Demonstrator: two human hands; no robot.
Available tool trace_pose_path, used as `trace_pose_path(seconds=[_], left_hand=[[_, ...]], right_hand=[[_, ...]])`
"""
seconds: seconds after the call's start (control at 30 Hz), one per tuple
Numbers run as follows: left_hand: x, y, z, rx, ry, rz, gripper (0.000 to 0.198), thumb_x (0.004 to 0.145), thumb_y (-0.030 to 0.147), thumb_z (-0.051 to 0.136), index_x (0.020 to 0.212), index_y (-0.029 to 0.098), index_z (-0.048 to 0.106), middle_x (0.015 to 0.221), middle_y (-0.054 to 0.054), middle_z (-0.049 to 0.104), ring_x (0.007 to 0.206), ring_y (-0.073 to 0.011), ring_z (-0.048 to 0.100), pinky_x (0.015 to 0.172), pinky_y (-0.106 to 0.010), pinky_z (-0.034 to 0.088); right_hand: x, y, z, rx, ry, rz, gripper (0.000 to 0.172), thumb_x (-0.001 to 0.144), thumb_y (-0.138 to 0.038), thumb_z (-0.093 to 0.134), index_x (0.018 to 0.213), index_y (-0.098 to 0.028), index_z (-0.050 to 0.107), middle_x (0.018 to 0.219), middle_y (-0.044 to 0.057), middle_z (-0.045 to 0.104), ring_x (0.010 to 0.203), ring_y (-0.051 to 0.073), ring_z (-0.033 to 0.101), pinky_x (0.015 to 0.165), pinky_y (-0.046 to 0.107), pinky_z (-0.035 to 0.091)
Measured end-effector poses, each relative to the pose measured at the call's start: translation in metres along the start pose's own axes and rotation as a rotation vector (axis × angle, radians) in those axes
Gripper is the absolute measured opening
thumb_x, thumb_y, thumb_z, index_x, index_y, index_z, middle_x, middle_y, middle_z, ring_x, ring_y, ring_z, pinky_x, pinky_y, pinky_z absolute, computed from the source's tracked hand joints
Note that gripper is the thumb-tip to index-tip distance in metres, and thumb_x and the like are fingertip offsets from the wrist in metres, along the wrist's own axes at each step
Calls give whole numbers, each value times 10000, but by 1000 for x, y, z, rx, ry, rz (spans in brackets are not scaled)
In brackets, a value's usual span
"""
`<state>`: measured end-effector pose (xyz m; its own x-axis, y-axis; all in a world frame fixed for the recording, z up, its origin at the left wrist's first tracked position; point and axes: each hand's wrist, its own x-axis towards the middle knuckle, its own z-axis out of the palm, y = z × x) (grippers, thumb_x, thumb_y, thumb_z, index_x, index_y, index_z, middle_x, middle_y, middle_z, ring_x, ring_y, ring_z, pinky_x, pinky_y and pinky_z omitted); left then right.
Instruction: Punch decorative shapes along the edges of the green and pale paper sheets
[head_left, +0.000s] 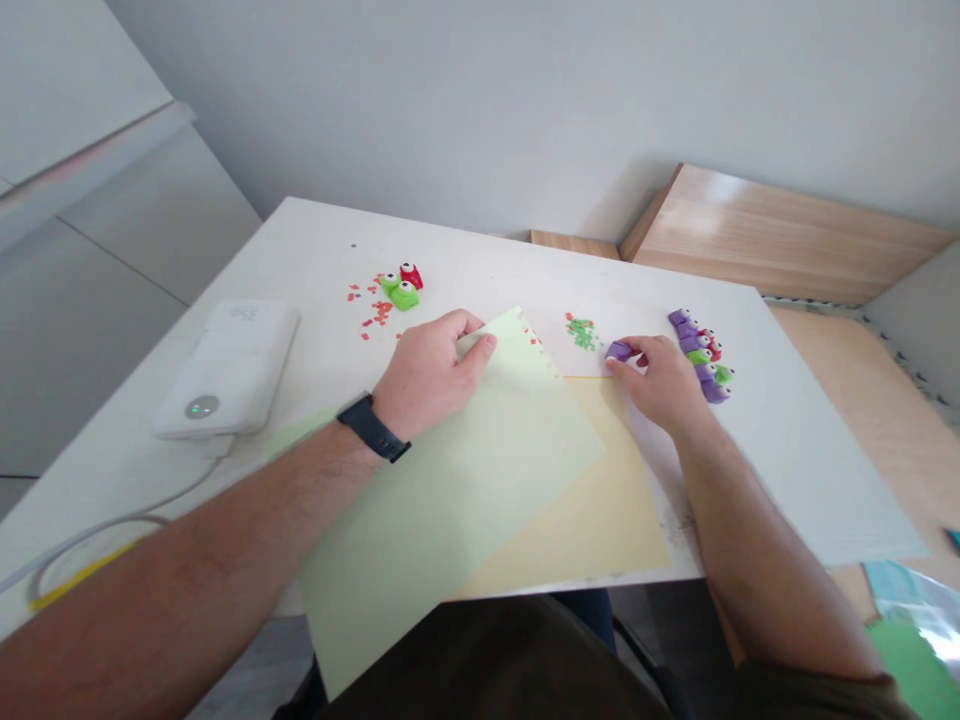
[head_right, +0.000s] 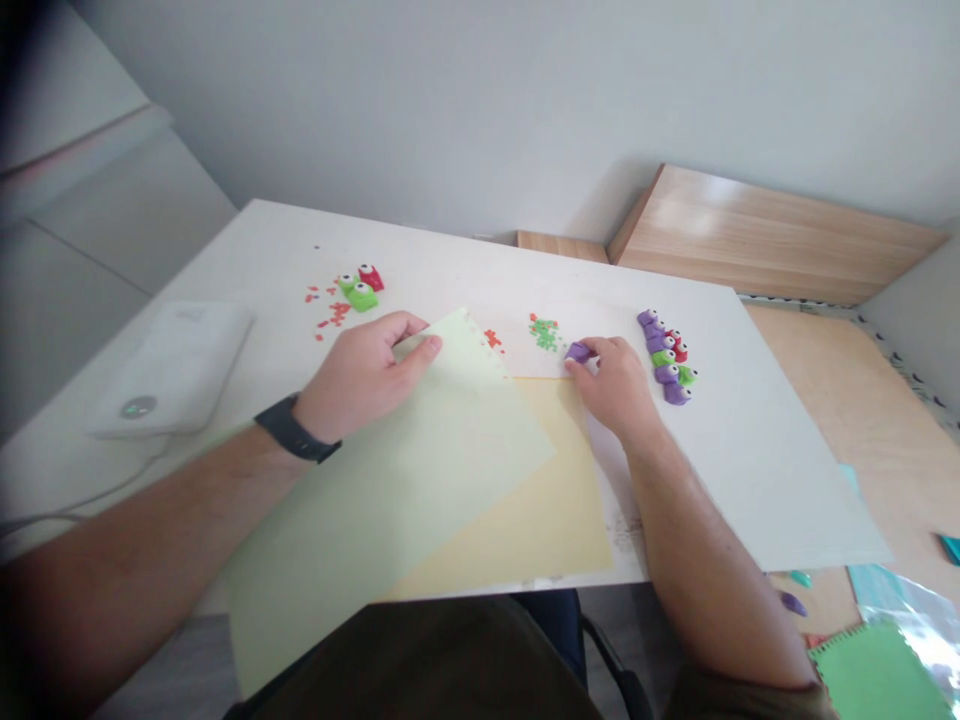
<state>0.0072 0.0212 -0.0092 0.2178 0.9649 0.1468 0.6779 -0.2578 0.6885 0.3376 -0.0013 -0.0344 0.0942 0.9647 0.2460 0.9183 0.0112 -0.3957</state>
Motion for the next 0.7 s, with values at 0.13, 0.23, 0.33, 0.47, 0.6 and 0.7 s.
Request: trace_pose_path(seconds=[0.13,0.23,0.33,0.47,0.6,0.7], left_hand=[[0,-1,0,-1,-4,0,307,980,487,551,1024,227,708,804,-17,749,650,-198,598,694,-352,400],[1,-1,-1,4,-8,-4,315,980,494,549,1032,227,709,775,-12,736,639,-199,593,681,-351,398],[1,0,0,11,-11,-12,320,976,497,548,1034,227,709,733,-7,715,625,-203,584,661,-350,392],[0,0,0,5,-3,-7,310,976,494,552,1024,230,708,743,-5,718,629,-200,586,663,-348,392],[0,-1,0,3,-2,9,305,980,487,553,1028,229,708,779,-10,737,629,-192,587,679,-348,393],[0,-1,0,1,-3,10,312,980,491,548,1034,231,712,770,-14,735,642,-206,597,678,-350,397]], right_hand=[[0,-3,-5,48,109,63,365,911,-445,694,1170,-196,758,1087,134,741,845,256,649,856,448,530],[1,-3,-5,85,144,88,416,915,-494,685,1201,-198,748,1066,133,754,823,256,654,856,464,532],[1,-2,-3,176,144,107,448,922,-529,676,1214,-196,740,1039,124,774,852,268,682,826,458,546],[1,-3,1,364,102,167,475,904,-577,700,1177,-191,745,1041,119,782,913,270,695,812,430,558],[2,-8,1,580,0,275,471,884,-606,707,1104,-193,752,954,85,761,778,198,638,676,335,511],[2,-9,0,659,-38,315,412,917,-555,657,1102,-198,751,895,60,741,685,164,578,594,305,441]])
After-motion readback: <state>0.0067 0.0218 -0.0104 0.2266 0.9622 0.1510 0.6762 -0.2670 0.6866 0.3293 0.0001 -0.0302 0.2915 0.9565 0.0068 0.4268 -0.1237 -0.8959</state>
